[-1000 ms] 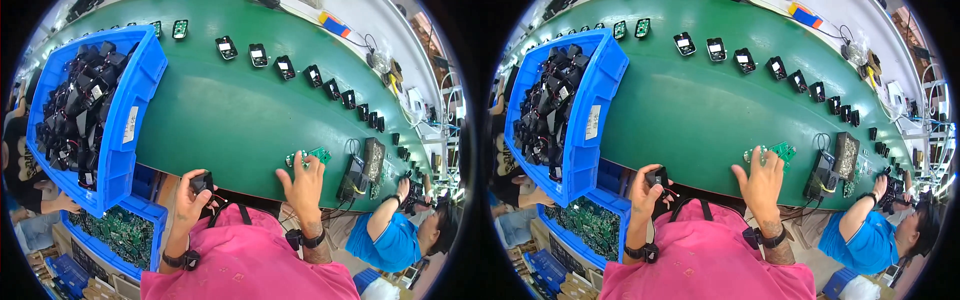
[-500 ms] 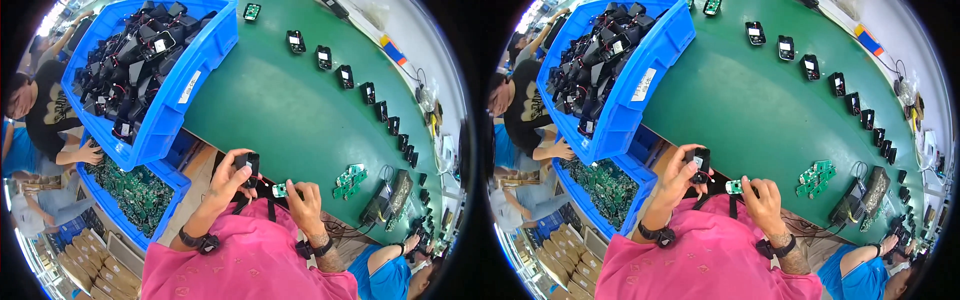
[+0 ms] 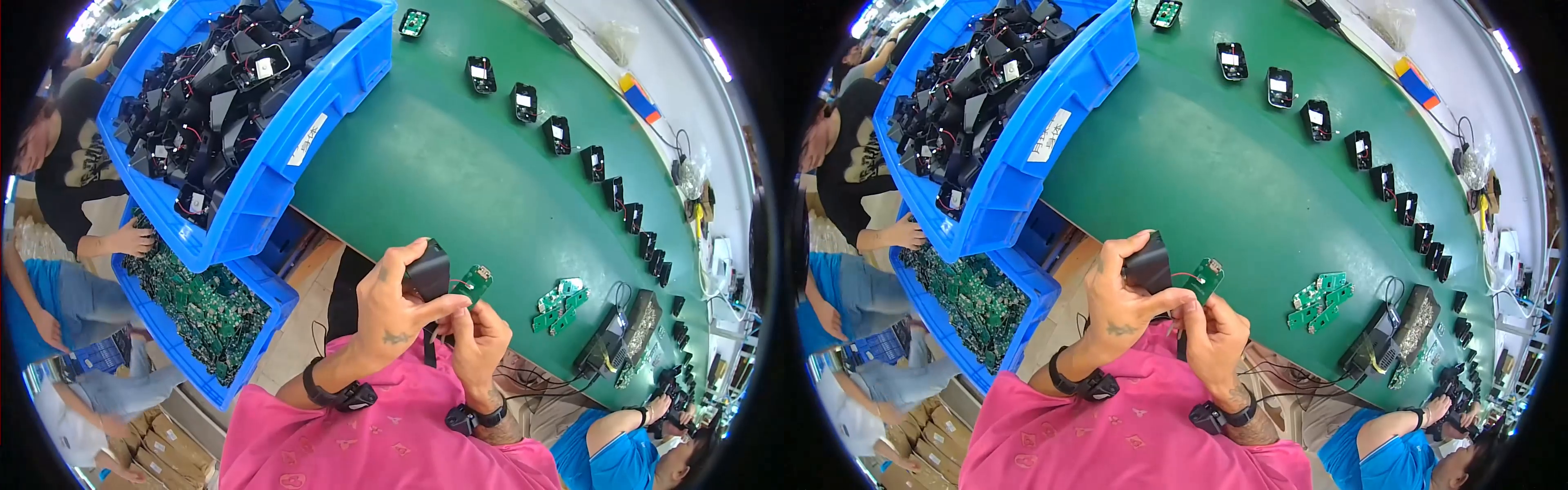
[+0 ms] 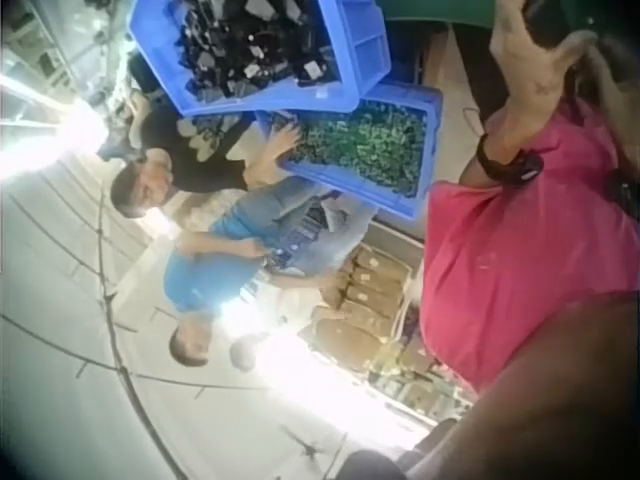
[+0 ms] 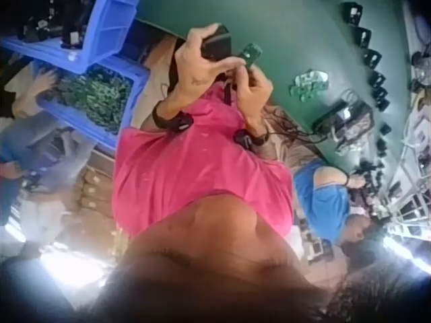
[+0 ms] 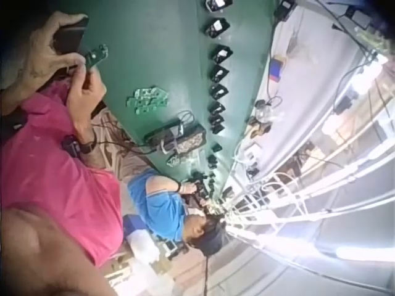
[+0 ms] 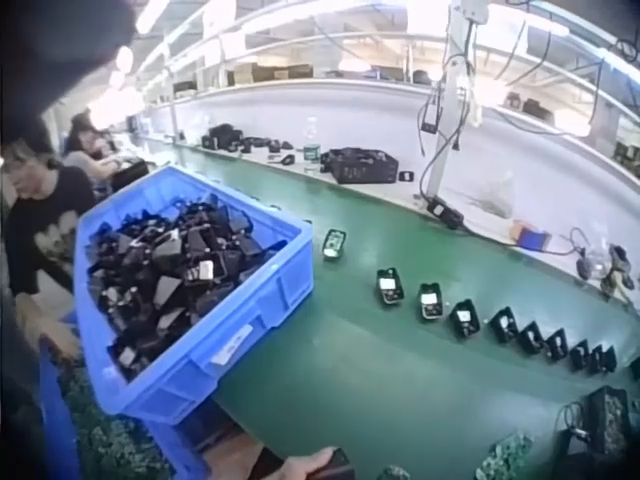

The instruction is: The person picks up a black plastic housing and a circuit board, fits the board into the housing, and presses them together. After placing the assembled unit on the conveyor belt, the person receives a tray of circuit boards and continues the assembly process.

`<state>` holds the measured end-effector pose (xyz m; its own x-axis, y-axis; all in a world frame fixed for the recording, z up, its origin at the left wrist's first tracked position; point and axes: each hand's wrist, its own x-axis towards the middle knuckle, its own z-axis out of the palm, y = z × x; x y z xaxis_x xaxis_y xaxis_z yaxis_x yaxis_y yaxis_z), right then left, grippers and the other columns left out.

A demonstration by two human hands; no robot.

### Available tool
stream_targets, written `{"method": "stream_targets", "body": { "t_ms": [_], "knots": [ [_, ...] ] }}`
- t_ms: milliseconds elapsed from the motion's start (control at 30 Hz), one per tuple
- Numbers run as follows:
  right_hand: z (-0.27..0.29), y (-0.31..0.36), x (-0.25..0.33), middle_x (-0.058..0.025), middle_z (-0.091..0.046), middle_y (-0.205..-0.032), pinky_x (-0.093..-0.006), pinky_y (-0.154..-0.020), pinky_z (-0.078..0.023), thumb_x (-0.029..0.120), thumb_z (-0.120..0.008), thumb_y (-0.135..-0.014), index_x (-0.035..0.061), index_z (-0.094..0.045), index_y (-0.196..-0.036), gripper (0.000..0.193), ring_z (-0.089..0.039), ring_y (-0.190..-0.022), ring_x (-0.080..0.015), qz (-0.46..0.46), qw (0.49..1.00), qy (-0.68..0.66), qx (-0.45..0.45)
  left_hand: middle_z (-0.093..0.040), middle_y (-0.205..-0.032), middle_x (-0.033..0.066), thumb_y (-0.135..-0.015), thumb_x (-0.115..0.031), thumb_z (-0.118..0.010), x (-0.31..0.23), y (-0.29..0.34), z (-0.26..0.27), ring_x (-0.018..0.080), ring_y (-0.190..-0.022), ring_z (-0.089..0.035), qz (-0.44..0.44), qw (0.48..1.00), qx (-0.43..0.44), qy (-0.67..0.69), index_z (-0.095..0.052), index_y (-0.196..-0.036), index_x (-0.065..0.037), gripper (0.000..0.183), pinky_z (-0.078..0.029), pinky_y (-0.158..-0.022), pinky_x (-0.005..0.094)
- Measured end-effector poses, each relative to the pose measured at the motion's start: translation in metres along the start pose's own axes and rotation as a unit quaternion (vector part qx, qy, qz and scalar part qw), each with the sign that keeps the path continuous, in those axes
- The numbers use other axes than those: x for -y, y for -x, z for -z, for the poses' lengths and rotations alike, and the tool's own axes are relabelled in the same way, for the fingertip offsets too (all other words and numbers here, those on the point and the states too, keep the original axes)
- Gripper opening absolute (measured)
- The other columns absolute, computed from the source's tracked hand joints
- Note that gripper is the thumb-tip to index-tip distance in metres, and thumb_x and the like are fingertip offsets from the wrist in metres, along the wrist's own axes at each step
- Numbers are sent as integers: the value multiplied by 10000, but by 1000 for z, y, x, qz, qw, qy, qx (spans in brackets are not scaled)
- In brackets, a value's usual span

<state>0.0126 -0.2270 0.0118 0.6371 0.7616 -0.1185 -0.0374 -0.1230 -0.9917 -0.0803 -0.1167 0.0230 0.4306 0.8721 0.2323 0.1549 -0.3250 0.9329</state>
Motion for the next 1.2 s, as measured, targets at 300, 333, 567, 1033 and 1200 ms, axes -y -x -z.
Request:
{"method": "stream_targets", "body": {
  "t_ms": [300,333,567,1033,1200],
  "knots": [
    [1,-10,-3,-104,-628,-741,-301,-534,-465,-50,-603,-880,-45,-660,-1046,175,-608,-603,-205,179,948,264,0,-658,-963,113,-727,-232,-881,21,2,-2,158,-760,-660,-26,996,76,40,-492,-1286,7,722,-554,-642,265],
    [0,-13,-4,-104,-628,-741,-301,-534,-465,-50,-603,-880,-45,-660,-1046,175,-608,-603,-205,178,948,264,-1,-658,-963,113,-727,-232,-881,17,0,-2,158,-760,-660,-27,996,77,40,-492,-1286,7,722,-554,-642,265],
    [5,-23,-12,-157,-588,-965,-364,-644,-499,-103,-584,-825,-28,-559,-1315,497,-599,-786,-286,265,897,354,-17,-509,-1019,55,-927,-195,-645,25,-1,-7,106,-767,-540,90,917,217,321,-279,-1427,-86,630,-468,-612,250],
    [17,-33,12,-90,-655,-823,-219,-552,-489,-50,-641,-876,-40,-690,-1097,226,-602,-627,-111,98,989,98,49,-515,-931,65,-870,21,-444,18,-3,-4,108,-718,-502,203,917,244,243,-291,-1396,-45,551,-446,-637,259],
    [11,-33,21,-86,-657,-828,-223,-513,-501,-59,-598,-913,-62,-683,-1073,182,-605,-600,-100,-34,991,-114,57,-545,-1002,96,-923,4,-442,13,-3,-3,125,-823,-553,175,920,298,187,-279,-1407,-28,512,-480,-750,281]
  ]
}}
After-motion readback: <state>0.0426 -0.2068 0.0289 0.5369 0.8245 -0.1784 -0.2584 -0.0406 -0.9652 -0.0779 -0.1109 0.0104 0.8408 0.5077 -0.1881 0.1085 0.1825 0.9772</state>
